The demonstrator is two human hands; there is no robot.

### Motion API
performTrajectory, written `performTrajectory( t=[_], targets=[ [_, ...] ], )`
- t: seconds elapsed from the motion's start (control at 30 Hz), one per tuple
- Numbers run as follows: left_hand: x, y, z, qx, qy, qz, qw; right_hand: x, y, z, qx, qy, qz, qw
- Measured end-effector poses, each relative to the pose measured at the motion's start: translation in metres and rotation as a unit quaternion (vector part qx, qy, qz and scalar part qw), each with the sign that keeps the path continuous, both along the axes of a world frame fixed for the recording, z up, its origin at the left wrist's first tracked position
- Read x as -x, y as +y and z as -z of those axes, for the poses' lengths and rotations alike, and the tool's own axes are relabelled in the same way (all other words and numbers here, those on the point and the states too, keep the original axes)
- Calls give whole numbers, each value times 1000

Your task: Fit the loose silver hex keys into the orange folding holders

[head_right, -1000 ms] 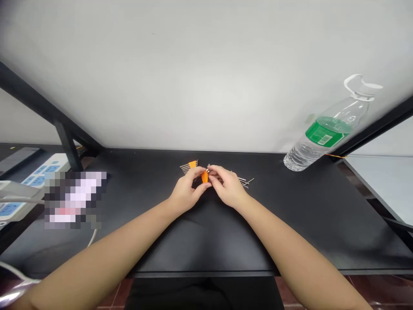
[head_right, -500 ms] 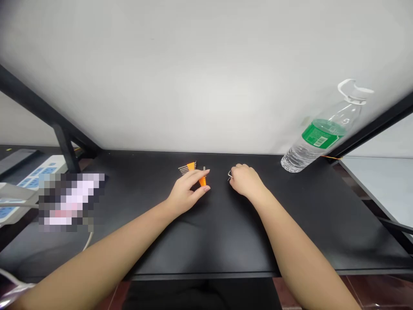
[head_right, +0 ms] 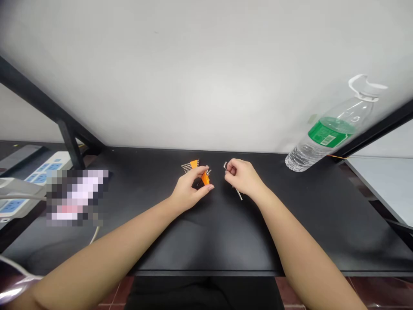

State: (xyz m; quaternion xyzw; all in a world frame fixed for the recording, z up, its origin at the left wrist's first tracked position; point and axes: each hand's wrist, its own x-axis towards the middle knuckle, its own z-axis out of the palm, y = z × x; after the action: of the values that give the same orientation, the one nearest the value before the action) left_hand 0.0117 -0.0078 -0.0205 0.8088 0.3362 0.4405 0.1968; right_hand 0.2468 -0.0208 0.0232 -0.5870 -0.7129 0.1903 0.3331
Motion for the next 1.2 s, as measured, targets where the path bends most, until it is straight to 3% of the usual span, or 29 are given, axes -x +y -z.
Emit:
performTrajectory(
  t=[0.07, 0.13, 0.27, 0.4, 1.2],
  targets=[
    [0, 0, 0, 3, -15, -7, 1000, 12, -7, 0, -22, 149, -28, 988],
    [0, 0, 0, 4, -22, -9, 1000, 23, -13, 1, -6, 286, -63, 956],
    [0, 0, 0, 6, -23, 3, 1000, 34, -15, 5, 28, 399, -83, 913],
    [0, 0, 1, 13, -13, 3, 1000, 36, -14, 9, 28, 425, -84, 901],
    [0, 0, 2, -11, -10, -10, 1000, 40, -17, 11, 36, 409, -29, 911]
  ],
)
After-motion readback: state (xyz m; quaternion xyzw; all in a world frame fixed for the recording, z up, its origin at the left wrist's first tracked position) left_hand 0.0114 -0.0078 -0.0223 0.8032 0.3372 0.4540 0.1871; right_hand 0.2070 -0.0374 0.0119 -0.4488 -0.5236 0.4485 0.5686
